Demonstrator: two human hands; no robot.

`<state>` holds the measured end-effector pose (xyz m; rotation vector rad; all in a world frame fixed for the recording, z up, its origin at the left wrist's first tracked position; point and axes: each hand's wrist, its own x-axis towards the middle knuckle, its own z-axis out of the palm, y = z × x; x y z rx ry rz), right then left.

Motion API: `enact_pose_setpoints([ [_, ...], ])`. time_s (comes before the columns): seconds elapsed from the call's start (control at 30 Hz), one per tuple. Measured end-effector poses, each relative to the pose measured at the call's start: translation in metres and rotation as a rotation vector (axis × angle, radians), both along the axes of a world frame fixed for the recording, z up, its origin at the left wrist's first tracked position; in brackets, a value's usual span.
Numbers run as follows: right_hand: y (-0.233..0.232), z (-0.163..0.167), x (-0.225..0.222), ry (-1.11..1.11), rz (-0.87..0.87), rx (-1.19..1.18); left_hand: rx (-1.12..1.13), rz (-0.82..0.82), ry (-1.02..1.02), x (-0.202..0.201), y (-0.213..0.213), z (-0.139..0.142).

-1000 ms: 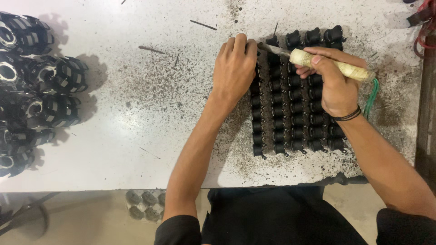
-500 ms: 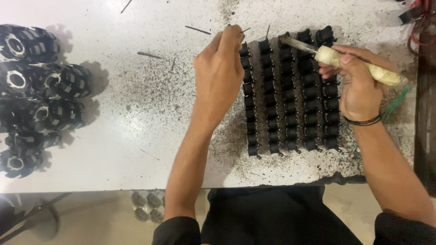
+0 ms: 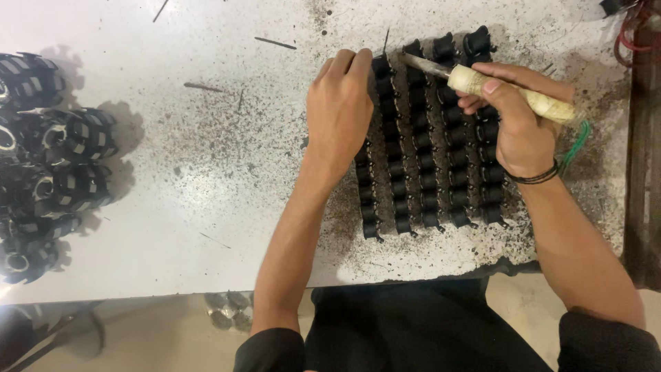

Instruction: The person uses a heated cutting tool to trim excess material from black rubber components arranged in rows on a workbench, working through them one at a time and setting each trimmed piece back in place. Smoke rises as the hot tool contacts each part, and the person briefly handles a spool of wire mid-episode.

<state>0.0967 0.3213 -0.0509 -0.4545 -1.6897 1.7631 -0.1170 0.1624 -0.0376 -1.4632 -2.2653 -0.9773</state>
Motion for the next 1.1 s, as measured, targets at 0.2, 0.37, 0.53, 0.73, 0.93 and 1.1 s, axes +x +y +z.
enact_pose_setpoints([
  [0.2, -0.001, 0.001, 0.002, 0.000, -0.023, 0.002, -0.219, 0.058, -0.191, 0.003, 0.007, 0.003],
  [0.37, 0.000, 0.002, 0.002, 0.022, -0.011, 0.024, -0.029, -0.008, -0.254, 0.004, 0.002, 0.012],
  [0.53, -0.003, 0.004, 0.002, 0.003, -0.039, 0.035, -0.082, 0.030, -0.274, 0.004, 0.003, 0.006],
  [0.73, -0.005, 0.007, -0.002, 0.035, 0.001, 0.077, -0.029, 0.066, 0.013, 0.001, 0.016, -0.022],
  [0.93, -0.007, 0.007, -0.002, 0.013, -0.001, 0.091, -0.063, 0.032, 0.071, 0.002, 0.013, -0.035],
  [1.1, -0.008, 0.005, -0.001, 0.008, -0.012, 0.090, -0.183, 0.012, 0.047, 0.006, 0.012, -0.026],
])
